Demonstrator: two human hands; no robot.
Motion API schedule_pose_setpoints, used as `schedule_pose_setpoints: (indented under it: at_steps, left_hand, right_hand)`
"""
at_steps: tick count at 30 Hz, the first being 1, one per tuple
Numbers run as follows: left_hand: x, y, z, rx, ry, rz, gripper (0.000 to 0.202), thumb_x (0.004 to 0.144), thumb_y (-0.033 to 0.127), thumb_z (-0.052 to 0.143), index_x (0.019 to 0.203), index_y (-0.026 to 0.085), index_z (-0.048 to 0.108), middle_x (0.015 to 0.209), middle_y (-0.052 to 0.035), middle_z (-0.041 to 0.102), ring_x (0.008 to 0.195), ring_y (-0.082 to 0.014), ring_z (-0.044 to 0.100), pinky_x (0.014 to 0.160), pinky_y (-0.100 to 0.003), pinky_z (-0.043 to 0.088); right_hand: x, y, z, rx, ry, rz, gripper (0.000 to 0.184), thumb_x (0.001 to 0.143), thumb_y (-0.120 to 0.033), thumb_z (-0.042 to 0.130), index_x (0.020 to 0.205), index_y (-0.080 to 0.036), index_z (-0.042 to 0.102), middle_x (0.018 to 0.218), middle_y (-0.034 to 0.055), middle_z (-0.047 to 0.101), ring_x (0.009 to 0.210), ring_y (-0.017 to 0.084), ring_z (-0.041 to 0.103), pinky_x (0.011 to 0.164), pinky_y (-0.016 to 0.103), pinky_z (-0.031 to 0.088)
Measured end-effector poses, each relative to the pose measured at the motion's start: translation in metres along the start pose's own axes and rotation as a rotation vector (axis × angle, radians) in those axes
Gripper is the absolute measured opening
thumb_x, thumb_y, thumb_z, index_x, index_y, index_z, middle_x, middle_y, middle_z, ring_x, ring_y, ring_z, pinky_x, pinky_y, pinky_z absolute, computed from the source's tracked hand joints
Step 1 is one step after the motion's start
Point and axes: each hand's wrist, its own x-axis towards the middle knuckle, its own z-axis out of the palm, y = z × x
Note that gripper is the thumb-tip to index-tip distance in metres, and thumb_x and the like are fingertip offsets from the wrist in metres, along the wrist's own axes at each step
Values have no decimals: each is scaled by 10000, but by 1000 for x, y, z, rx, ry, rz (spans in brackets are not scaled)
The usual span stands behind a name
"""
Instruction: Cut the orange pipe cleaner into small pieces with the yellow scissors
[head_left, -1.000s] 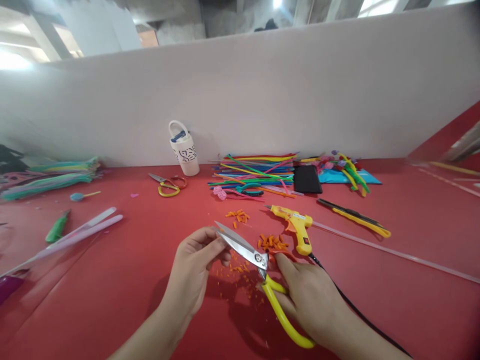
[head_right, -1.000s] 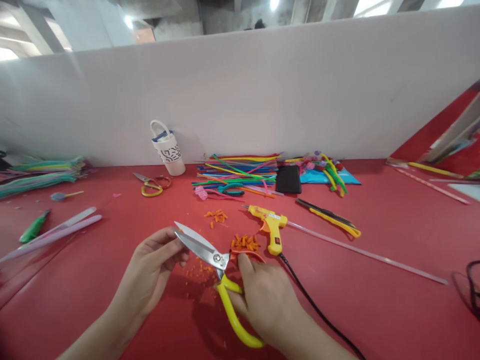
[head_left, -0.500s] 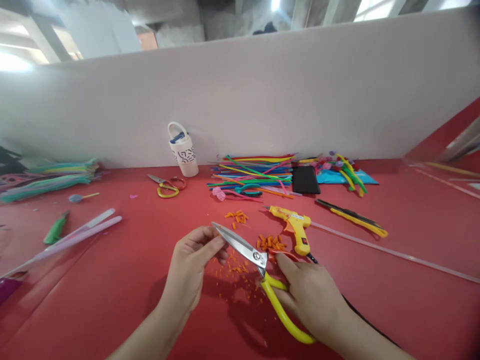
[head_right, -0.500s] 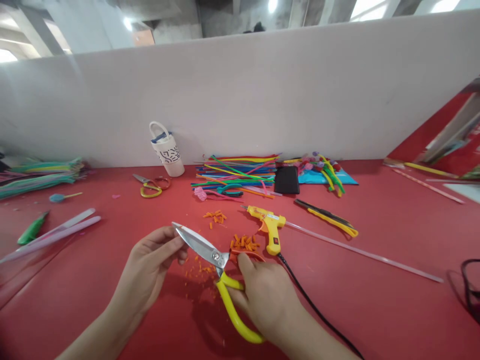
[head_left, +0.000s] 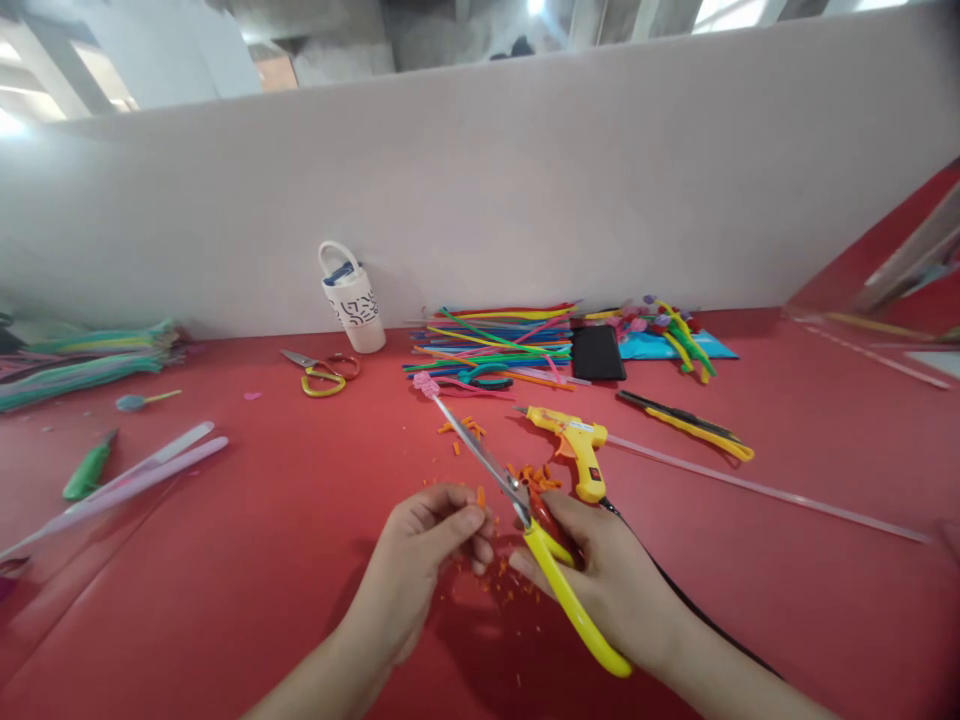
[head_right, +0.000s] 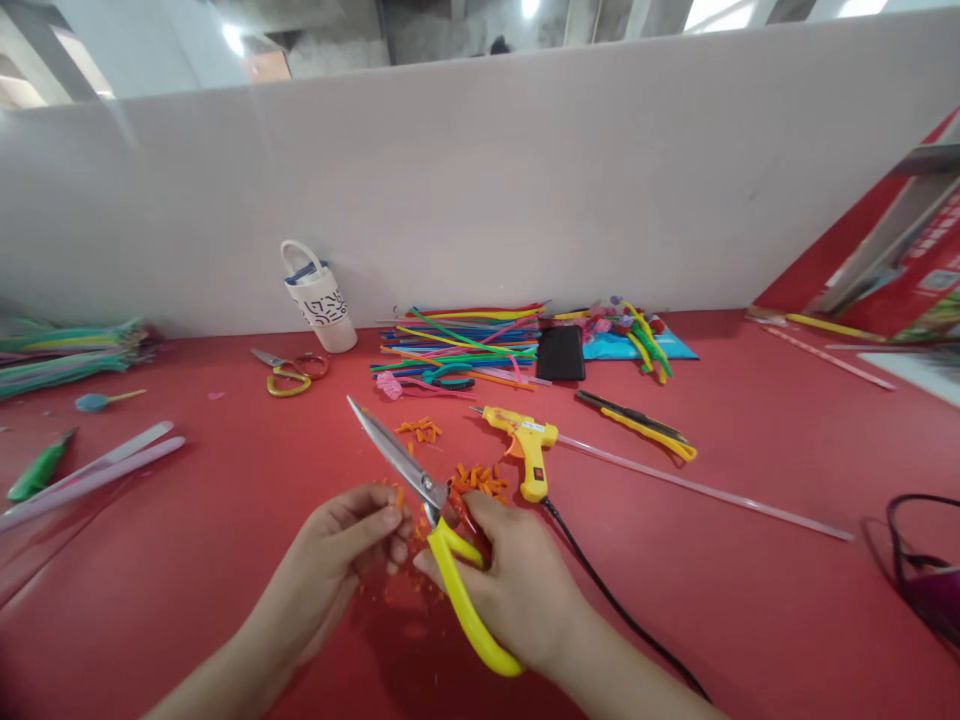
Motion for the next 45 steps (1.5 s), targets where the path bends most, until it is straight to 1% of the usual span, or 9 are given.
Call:
schedule_pose_setpoints:
  at_steps: [2,4,8,11,14,19,24,37,45]
  left_hand:
    - [0,4,-2,-42,77,69,35,695,173,582,694,140,569,611,-3,600,506,-71,521,502,-175,409]
    - [1,8,-6,-74,125,128,22,698,168,582,695,151,568,628,3,608,520,-65,525,501,-160,404]
    - [1,13,-11,-96,141,216,25,715,155,566,692,159,575,626,17,599,527,-57,520,498,-145,401]
    - [2,14,-12,-100,139,268,59,732,145,546,686,163,577,614,30,574,522,-50,509,492,-139,398]
    - [2,12,-12,-117,133,303,93,744,138,529,666,167,571,592,43,547,514,-44,500,490,-134,397]
    - [3,12,-11,-132,129,313,79,754,150,521,699,175,573,631,37,565,519,-43,505,494,-136,401]
    - [2,12,-9,-139,139,316,98,757,146,516,675,166,567,586,40,536,508,-43,488,491,-134,400]
    - [0,12,-9,-204,121,269,91,766,148,509,700,164,569,594,38,544,499,-35,485,477,-120,403]
    - [-1,12,-8,-195,111,278,92,772,151,501,709,167,566,620,32,560,515,-37,494,487,-121,407]
  right_hand:
    - [-1,0,0,-183,8,-7,258,685,-395,533,631,-216,355,524,-64,443,443,86,362,418,204,230]
    - [-1,1,2,-339,3,-35,271,690,-429,514,640,-219,348,514,-56,463,427,97,381,416,214,207]
    - [-2,5,6,-548,0,-108,274,726,-473,451,676,-217,366,552,-11,539,467,146,475,438,237,197]
    - [-2,11,8,-632,2,-161,259,754,-461,417,685,-217,368,537,-5,549,462,160,500,439,249,181]
    - [-3,15,9,-654,8,-210,232,768,-433,410,701,-216,366,546,-4,561,461,164,513,441,256,181]
    - [-3,17,10,-636,12,-217,273,785,-477,376,694,-221,355,553,-3,573,476,173,532,442,261,192]
    - [-4,18,12,-639,19,-232,290,786,-497,360,708,-218,365,562,4,581,484,176,537,447,265,204]
    - [-6,20,14,-657,26,-234,273,794,-473,354,723,-211,383,568,15,595,483,179,545,448,268,219]
    - [-5,18,12,-704,63,-277,274,799,-463,357,727,-203,405,536,13,584,449,169,532,436,264,211]
